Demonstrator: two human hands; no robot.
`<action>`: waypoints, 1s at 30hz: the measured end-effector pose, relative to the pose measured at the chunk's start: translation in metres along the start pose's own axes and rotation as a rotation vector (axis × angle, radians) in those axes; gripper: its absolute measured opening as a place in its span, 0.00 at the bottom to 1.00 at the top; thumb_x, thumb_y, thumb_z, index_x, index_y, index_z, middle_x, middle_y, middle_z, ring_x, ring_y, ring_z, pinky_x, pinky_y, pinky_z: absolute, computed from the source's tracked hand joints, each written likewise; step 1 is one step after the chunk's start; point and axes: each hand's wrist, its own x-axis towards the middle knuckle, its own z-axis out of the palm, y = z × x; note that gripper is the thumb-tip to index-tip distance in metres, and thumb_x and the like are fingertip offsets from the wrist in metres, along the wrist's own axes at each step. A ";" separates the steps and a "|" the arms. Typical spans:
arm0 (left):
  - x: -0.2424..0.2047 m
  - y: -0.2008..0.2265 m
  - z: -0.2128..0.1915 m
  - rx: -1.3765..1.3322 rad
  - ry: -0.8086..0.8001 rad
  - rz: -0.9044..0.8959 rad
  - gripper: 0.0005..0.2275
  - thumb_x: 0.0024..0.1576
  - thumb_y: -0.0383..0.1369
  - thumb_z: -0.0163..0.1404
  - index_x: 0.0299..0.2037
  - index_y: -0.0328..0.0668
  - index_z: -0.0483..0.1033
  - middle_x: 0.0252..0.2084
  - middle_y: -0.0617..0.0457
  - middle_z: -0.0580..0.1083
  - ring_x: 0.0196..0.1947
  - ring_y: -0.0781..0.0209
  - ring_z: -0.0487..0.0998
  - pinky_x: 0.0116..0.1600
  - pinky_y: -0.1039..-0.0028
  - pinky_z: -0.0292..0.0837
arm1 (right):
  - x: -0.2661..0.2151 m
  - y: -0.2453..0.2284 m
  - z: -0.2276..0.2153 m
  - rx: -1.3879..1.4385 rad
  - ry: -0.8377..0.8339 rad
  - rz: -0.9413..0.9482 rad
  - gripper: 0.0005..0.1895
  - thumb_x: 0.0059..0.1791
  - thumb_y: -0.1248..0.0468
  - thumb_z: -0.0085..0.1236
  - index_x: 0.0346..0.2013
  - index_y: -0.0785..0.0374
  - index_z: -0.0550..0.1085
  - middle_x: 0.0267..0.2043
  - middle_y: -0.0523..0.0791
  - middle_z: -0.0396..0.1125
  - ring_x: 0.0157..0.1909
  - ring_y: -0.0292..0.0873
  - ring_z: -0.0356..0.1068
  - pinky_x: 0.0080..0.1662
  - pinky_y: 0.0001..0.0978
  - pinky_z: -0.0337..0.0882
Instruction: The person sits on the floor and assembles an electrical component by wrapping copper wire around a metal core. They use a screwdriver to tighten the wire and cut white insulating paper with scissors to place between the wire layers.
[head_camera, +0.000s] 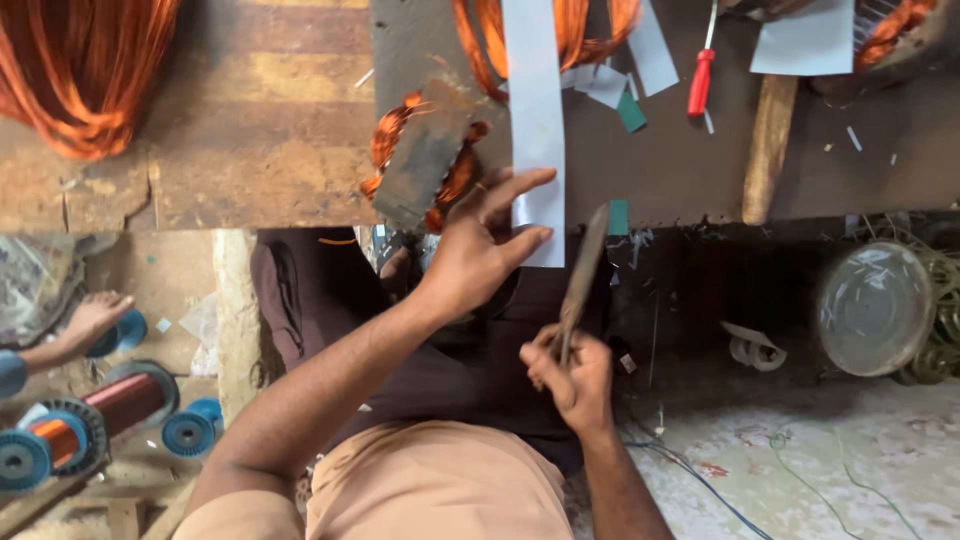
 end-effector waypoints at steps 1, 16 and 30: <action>0.005 0.002 -0.002 -0.001 -0.001 -0.001 0.24 0.56 0.26 0.61 0.64 0.47 0.73 0.65 0.48 0.68 0.58 0.62 0.74 0.58 0.73 0.76 | -0.005 0.003 -0.001 -0.006 -0.056 -0.044 0.17 0.47 0.58 0.68 0.39 0.69 0.74 0.26 0.40 0.65 0.26 0.32 0.62 0.30 0.26 0.64; 0.007 0.000 0.001 -0.248 -0.117 -0.063 0.28 0.56 0.18 0.55 0.69 0.41 0.66 0.68 0.51 0.64 0.63 0.63 0.72 0.65 0.75 0.74 | -0.016 0.001 0.005 -0.250 -0.118 -0.097 0.22 0.44 0.51 0.71 0.36 0.67 0.76 0.23 0.38 0.65 0.24 0.29 0.61 0.29 0.24 0.63; 0.007 0.004 -0.001 -0.176 -0.142 -0.087 0.28 0.58 0.20 0.56 0.70 0.42 0.64 0.64 0.52 0.67 0.63 0.63 0.73 0.69 0.72 0.72 | -0.011 -0.001 0.006 -0.270 -0.117 -0.077 0.21 0.44 0.50 0.70 0.33 0.66 0.75 0.19 0.38 0.63 0.22 0.29 0.60 0.27 0.24 0.60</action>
